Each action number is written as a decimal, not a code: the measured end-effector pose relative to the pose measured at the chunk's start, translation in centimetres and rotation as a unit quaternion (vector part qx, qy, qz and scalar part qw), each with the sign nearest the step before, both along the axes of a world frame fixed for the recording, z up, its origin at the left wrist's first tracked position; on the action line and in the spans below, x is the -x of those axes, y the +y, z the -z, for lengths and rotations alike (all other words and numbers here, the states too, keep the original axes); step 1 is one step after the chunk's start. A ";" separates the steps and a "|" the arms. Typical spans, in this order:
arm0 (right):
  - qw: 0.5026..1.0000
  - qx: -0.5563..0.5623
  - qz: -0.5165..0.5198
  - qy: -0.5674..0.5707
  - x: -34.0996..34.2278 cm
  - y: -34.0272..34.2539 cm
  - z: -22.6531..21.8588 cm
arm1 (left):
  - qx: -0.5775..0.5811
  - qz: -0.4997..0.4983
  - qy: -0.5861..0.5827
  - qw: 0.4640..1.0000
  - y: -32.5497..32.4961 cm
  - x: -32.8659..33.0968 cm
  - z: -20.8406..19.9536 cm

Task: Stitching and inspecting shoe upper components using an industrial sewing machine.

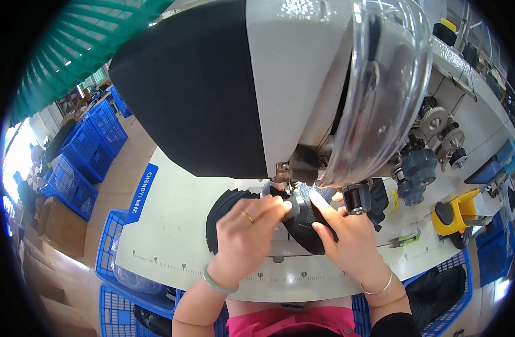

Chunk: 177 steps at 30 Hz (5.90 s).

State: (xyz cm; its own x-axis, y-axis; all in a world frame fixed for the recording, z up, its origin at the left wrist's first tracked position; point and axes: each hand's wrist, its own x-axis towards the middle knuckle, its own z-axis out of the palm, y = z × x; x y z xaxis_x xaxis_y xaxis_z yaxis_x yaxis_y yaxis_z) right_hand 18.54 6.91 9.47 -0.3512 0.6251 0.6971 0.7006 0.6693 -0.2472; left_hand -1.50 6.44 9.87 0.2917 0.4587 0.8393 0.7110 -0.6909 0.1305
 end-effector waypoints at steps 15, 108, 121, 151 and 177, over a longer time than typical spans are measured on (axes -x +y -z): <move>0.992 0.073 0.020 -0.098 -0.8 0.3 0.4 | -0.010 -0.023 0.010 1.000 0.1 -0.2 0.4; 0.984 0.089 0.129 -0.089 3.4 -1.3 0.1 | 0.003 0.074 -0.032 0.997 2.2 1.0 0.6; 0.985 0.078 0.129 -0.079 3.3 -0.8 0.3 | -0.015 0.055 -0.011 0.998 2.4 0.7 0.3; 0.984 0.077 0.131 -0.092 3.9 -0.6 -0.7 | 0.005 0.122 -0.039 0.992 3.4 1.6 0.9; 0.985 0.162 0.036 0.048 1.5 2.9 0.8 | 0.003 0.083 -0.007 0.997 3.8 1.2 -0.1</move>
State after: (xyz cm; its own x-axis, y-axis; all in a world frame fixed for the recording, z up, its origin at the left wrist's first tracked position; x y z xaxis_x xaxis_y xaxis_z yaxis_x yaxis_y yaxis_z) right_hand 17.05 9.80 8.67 -0.2401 0.8408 0.4852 0.7057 0.4944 -0.5075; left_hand -2.73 10.28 9.93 0.3513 0.4112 0.8411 0.5854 -0.7976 0.1453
